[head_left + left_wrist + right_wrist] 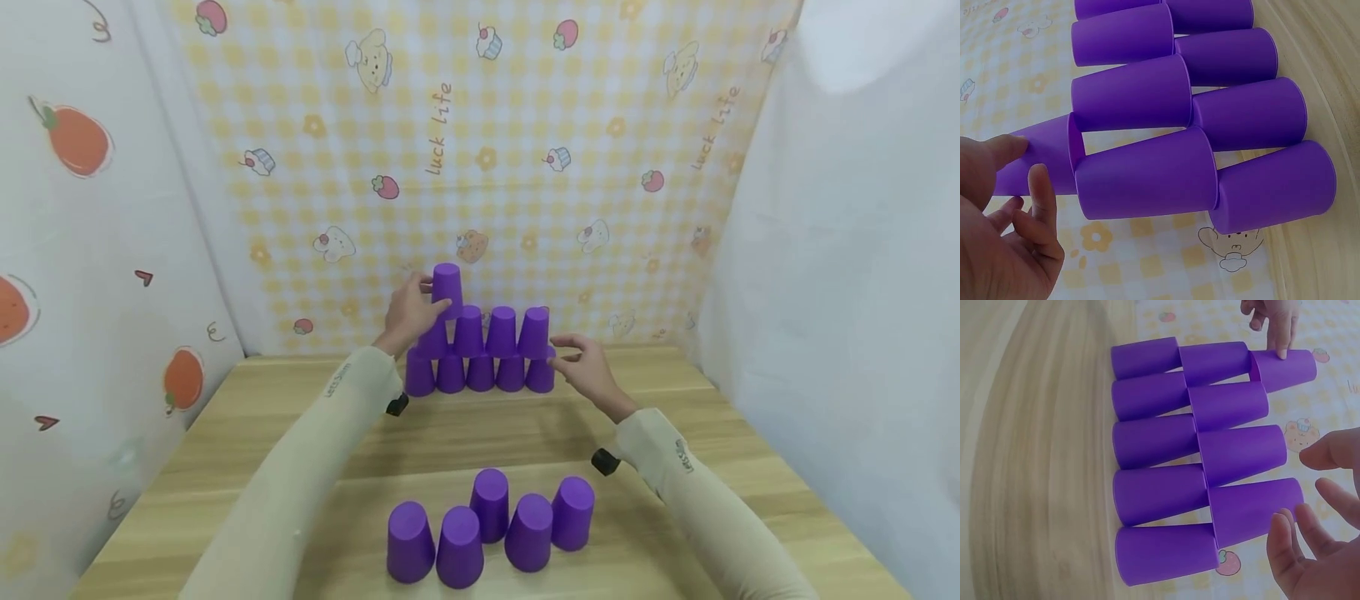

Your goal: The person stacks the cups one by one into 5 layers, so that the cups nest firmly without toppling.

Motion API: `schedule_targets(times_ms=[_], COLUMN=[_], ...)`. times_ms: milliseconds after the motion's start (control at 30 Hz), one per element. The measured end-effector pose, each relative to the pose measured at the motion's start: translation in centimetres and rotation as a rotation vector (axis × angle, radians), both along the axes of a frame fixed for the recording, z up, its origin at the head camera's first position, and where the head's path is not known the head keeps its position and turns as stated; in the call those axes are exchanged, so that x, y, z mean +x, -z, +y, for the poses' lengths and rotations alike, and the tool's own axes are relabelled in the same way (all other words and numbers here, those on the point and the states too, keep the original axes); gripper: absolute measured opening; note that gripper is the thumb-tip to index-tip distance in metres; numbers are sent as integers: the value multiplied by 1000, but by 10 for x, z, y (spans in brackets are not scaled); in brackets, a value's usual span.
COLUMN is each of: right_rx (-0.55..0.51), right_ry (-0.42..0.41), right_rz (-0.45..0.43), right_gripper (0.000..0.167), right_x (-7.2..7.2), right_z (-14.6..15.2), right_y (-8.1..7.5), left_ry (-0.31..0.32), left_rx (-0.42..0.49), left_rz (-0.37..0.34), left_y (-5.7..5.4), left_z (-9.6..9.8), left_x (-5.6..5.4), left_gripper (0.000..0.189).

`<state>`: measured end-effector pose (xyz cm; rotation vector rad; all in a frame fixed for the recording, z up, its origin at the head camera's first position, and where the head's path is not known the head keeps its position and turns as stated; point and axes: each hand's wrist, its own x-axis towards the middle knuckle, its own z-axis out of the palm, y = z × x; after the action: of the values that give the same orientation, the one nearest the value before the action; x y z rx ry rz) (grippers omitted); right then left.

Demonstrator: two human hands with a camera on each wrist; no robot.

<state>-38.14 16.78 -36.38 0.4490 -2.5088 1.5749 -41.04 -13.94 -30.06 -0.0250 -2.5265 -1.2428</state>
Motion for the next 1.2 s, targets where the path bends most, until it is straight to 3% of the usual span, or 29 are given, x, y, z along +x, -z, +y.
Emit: schedule_targets(times_ms=[267,500,733,900,1000,1200], right_rx=[28,59,81,91,83,114], right_ry=[-66,-110,-126,-116,-117,-173], right_rz=[-14,-30,-61,-70,-52,-67], right_gripper=[38,33,33,33,33,31], right_x=[14,10,15,18,18,23], right_z=[2,7,9,10,10,13], right_y=[-5,-5,6,6,5,4], left_ry=[-3,7,32,83,108,167], left_rx=[-17,-17,-24,-24,-28,-57], left_rz=[27,41,-38,-72,-45,-26], left_y=[8,9,20,21,22,36], left_z=[-8,-15,-13,-8,-6,-1], left_x=[12,29,38,43,44,46], left_gripper=[60,58,58,52,50,47])
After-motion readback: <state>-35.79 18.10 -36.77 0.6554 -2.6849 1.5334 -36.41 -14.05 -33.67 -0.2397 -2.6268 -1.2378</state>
